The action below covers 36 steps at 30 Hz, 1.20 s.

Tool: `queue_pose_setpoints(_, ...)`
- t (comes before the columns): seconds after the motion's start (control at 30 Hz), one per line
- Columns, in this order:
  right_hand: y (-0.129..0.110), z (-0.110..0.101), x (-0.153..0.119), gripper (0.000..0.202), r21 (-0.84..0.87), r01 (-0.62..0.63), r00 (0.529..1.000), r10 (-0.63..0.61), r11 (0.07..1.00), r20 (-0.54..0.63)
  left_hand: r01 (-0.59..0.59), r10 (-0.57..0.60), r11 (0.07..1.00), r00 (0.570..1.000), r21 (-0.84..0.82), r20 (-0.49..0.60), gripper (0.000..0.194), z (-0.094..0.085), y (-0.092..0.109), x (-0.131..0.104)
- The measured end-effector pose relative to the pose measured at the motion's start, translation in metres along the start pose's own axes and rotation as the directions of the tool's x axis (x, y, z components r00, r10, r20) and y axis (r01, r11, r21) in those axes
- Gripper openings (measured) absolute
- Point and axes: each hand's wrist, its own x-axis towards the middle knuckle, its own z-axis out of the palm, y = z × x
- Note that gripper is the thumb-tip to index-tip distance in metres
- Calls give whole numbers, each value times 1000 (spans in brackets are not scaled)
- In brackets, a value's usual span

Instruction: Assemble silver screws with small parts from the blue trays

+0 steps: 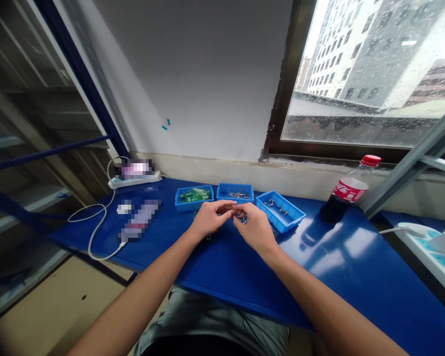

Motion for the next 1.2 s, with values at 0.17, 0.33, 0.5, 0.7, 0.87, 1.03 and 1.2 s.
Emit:
queue_pose_setpoints(0.17, -4, -2, 1, 20, 67, -78, 997, 77, 995, 28, 28, -27, 999, 999, 22, -18, 65, -2, -3, 1)
queue_pose_setpoints(0.33, -8, -7, 1, 19, 59, -116, 993, 115, 991, 30, -27, 25, 999, 999, 38, 41, 64, -2, -2, 0)
queue_pose_setpoints(0.5, -7, -7, 2, 14, 29, -132, 991, 131, 991, 27, -69, 66, 997, 995, 29, 78, 64, -1, -4, 0)
queue_pose_setpoints(0.7, -4, -6, 3, 17, 122, -175, 984, 172, 977, 35, -25, 24, 994, 1000, -104, -8, 53, 2, -4, 4)
queue_pose_setpoints(0.87, -3, -5, 2, 28, 128, -89, 995, 82, 988, 59, 95, -130, 897, 990, -432, -53, 53, -1, -9, 9)
queue_pose_setpoints(1.03, -1, -1, -1, 34, 73, -10, 992, 0, 997, 125, 114, -151, 858, 988, -501, -32, 57, -2, -9, 9)
queue_pose_setpoints(1.2, -1, 2, -3, 34, 161, -100, 986, 76, 982, 148, 137, -145, 884, 989, -446, 17, 38, 0, -10, 9)
